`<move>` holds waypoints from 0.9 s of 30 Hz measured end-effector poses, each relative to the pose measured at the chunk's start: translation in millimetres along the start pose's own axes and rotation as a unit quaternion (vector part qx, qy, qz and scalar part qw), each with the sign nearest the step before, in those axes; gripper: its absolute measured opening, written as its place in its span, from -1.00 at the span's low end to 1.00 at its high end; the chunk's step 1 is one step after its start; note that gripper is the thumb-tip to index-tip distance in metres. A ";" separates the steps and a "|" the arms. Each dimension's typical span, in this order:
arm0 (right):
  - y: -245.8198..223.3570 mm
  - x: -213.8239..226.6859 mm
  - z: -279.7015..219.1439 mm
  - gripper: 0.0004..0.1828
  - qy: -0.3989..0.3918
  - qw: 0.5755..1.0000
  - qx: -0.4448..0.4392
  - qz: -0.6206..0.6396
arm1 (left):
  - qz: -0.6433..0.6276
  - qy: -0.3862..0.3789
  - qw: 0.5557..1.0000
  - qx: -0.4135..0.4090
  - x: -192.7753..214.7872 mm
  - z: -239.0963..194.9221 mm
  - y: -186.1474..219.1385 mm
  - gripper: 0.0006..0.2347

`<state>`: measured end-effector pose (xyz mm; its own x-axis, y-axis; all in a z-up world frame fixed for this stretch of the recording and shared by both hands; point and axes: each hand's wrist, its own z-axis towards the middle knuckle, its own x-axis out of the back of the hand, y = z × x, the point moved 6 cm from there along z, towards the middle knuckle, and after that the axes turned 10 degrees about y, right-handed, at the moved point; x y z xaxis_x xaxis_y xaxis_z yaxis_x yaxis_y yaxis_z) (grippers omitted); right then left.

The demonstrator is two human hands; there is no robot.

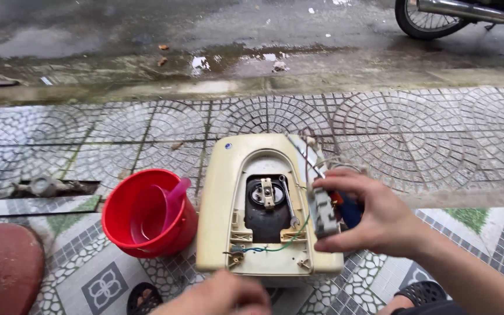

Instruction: The person is repairing a beige appliance, likely a water heater, placed on a tiled floor. They use a screwdriver to remove screws and detach a component with wires, then use a wrench to tighten a fitting inside the unit.

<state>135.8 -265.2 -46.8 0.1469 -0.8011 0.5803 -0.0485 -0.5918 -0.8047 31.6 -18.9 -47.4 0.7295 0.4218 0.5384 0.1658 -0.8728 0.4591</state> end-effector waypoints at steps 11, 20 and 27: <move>-18.2 -53.1 -7.5 0.00 -0.021 0.966 0.210 -0.149 | -0.120 0.362 0.882 -0.276 50.6 16.0 23.6 -0.60; -21.7 -76.4 -0.5 0.00 -0.162 0.895 0.201 -0.365 | -0.247 0.284 0.917 -0.133 41.1 81.8 11.0 -0.86; 3.9 -78.2 13.5 -0.21 -0.256 0.839 0.075 -0.475 | -0.186 0.225 0.956 -0.032 23.5 111.3 -19.7 -0.95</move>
<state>137.4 -203.6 -97.0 0.4561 0.1919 0.8690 0.4493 -0.8926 -0.0387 119.3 -19.2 -122.4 0.2666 0.7752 0.5727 0.3061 -0.6315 0.7124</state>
